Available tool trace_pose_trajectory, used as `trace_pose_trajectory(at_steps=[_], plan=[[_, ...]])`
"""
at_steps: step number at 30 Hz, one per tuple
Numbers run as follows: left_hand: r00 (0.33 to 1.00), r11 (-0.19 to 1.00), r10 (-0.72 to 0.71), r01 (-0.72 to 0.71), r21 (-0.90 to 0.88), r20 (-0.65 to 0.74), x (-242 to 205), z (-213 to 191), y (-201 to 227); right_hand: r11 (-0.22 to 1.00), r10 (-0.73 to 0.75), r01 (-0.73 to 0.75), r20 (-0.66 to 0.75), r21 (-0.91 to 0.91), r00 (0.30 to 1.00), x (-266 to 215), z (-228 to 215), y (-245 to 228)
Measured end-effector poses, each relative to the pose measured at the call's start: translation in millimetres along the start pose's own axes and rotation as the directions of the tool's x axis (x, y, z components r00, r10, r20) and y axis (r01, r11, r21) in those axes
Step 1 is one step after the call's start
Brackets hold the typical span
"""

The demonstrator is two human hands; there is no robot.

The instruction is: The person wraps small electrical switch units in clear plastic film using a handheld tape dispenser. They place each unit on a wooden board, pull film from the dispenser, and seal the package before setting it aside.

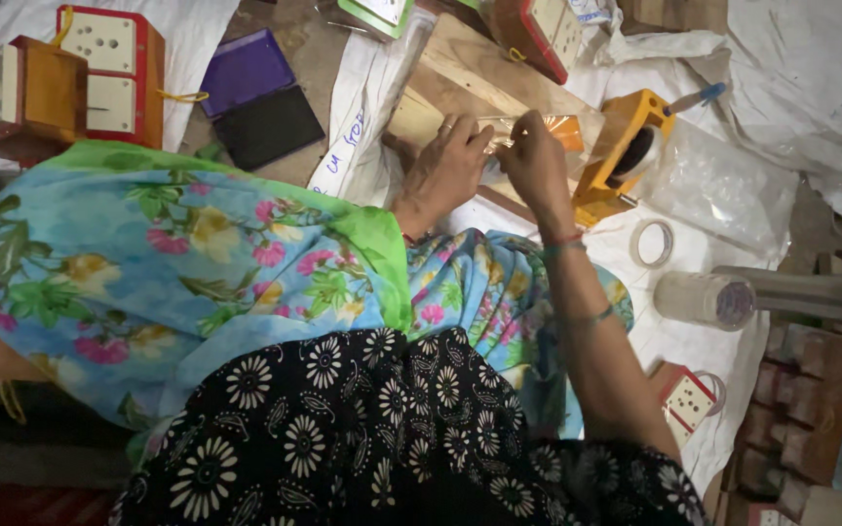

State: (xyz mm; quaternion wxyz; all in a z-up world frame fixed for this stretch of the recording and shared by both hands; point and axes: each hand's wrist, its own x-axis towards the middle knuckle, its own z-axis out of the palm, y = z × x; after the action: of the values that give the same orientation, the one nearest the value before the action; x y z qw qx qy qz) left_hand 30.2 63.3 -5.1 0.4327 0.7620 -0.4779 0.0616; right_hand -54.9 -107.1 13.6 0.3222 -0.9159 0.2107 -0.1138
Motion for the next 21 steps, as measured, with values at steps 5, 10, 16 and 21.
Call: trace_pose_trajectory(at_steps=[5, 10, 16, 21], plan=[[0.999, 0.999, -0.039, 0.039, 0.029, 0.005, 1, 13, 0, 0.930, 0.080, 0.041, -0.311, 0.366, 0.947, -36, 40, 12], [0.993, 0.994, -0.084, 0.077, 0.077, 0.083, 10, 8, 3, 0.966, 0.233, -0.178, -0.329, 0.187, 0.915, -54, 65, 48], [0.919, 0.948, -0.267, 0.197, 0.250, 0.290, 26, 6, 17, 0.842, 0.379, -0.241, -0.210, 0.483, 0.901, -69, 26, 131], [0.958, 0.889, -0.242, 0.154, 0.431, 0.155, 54, 20, 29, 0.731, 0.461, 0.085, -0.582, 0.677, 0.670, -71, -35, 207]])
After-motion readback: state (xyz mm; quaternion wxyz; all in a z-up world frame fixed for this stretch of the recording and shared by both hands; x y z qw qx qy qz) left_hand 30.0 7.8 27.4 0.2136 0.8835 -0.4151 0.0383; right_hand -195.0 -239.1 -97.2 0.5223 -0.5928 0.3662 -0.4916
